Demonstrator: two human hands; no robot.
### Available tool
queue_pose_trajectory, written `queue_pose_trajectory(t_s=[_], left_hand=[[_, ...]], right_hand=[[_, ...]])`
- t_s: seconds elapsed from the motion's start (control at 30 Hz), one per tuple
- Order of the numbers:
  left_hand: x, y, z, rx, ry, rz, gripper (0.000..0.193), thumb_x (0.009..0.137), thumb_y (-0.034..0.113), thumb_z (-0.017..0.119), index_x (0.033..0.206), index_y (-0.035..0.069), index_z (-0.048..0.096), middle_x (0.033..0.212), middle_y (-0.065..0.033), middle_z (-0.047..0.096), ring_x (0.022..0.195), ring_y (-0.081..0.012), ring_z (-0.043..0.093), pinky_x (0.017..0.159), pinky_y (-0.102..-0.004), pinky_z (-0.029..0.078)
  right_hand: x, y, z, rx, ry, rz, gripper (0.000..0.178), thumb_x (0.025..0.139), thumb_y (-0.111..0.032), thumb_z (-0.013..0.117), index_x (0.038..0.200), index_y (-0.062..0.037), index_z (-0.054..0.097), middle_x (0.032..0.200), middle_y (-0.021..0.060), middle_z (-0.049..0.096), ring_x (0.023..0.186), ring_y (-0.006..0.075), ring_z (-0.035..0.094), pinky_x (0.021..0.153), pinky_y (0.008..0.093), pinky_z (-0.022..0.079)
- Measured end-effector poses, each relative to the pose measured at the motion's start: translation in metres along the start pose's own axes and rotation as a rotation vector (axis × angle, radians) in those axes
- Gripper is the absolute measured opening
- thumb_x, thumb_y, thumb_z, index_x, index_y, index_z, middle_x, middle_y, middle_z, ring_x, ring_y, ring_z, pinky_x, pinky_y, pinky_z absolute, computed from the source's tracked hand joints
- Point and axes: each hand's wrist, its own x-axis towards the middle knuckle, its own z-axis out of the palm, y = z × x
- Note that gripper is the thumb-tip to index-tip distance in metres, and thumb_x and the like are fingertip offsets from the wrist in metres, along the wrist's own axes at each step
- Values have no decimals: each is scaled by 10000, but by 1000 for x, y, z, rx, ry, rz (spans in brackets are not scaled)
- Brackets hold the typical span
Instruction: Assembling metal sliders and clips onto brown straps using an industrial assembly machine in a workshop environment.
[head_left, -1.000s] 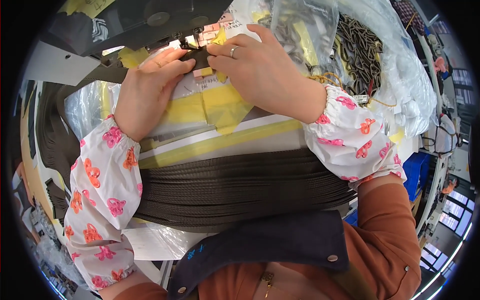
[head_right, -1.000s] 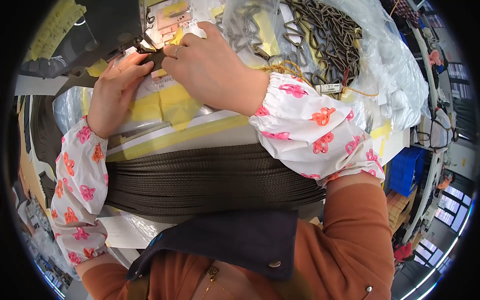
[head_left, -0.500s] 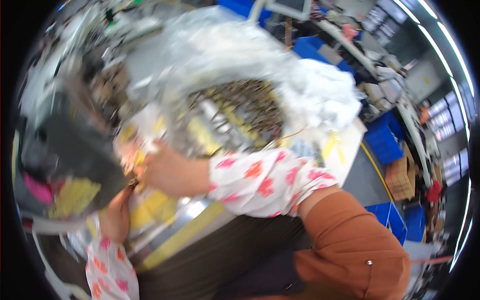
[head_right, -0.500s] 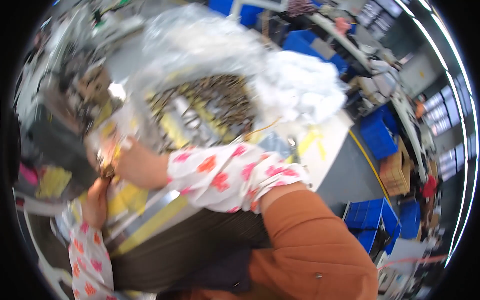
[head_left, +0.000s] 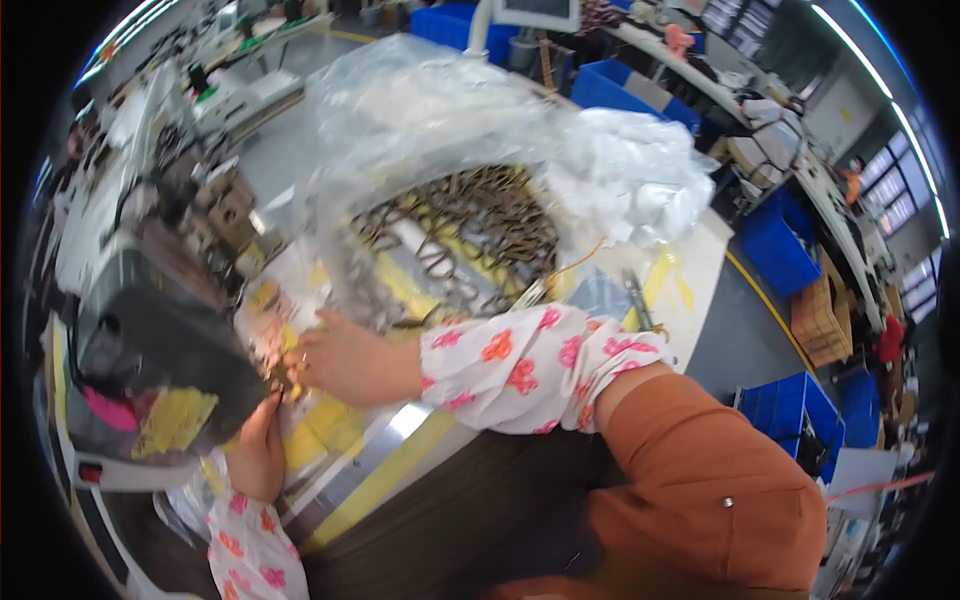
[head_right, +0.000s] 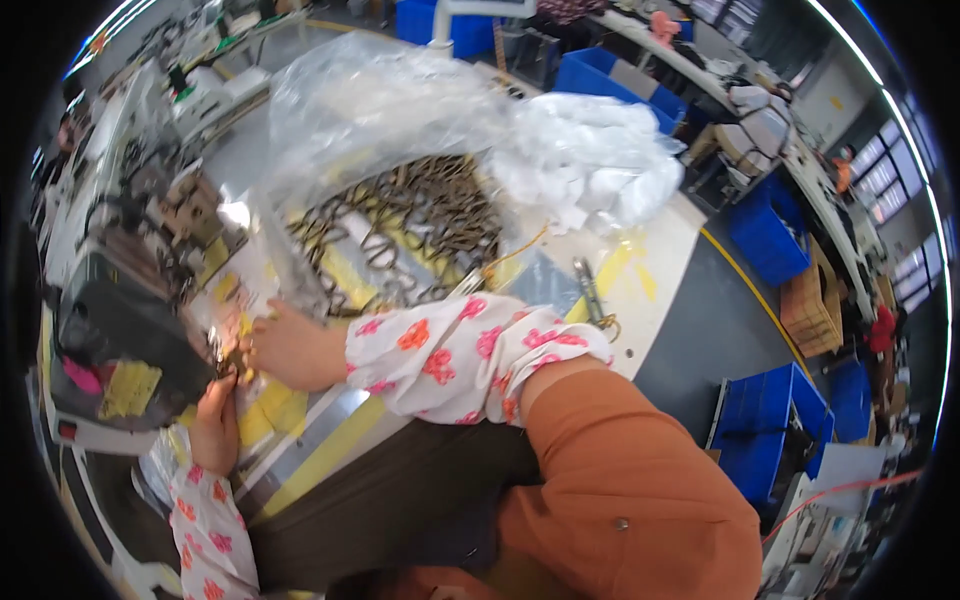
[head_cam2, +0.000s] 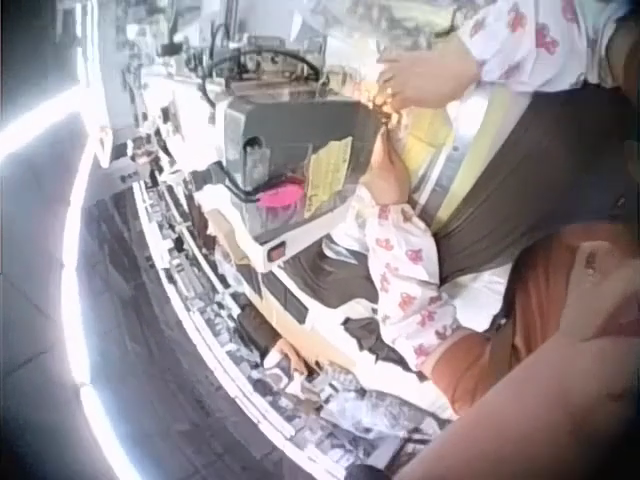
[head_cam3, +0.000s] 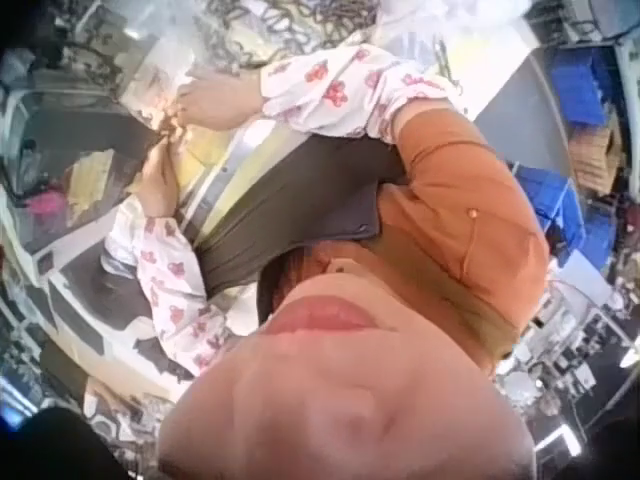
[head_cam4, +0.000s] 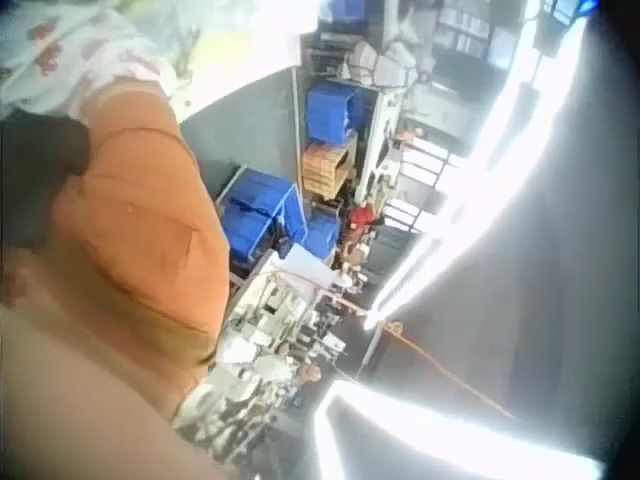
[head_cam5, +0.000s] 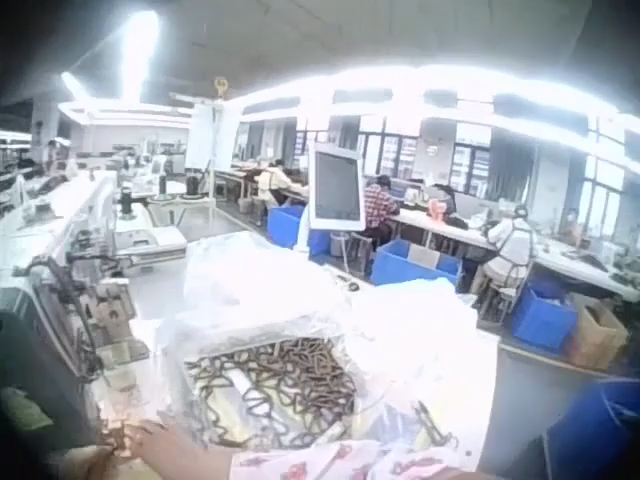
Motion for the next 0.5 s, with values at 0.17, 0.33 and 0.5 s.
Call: queue_pose_trajectory(t_s=[0.17, 0.33, 0.5], left_hand=[[-1, 21, -1, 158, 48, 176, 310, 781, 25, 567, 1088, 67, 577, 1101, -162, 545, 942, -325, 547, 781, -374, 454], [-4, 20, -4, 385, 130, 519, 149, 743, 96, 558, 887, 58, 569, 1089, -59, 558, 1012, -239, 537, 800, -342, 475], [0, 16, -2, 387, 66, 529, 106, 717, 106, 550, 809, 54, 536, 1055, -55, 572, 1006, -232, 541, 808, -327, 486]], right_hand=[[-11, -5, -7, 105, 178, -43, 249, 719, -89, 553, 955, -89, 633, 1044, 16, 610, 1013, 203, 537, 909, 383, 367], [-9, -13, -16, 187, 101, -131, 249, 670, -50, 585, 910, -75, 648, 1031, 27, 612, 926, 205, 545, 775, 349, 437], [-11, -11, -20, 162, 102, -124, 253, 675, -35, 583, 914, -73, 655, 1031, 31, 613, 905, 209, 542, 768, 344, 437]])
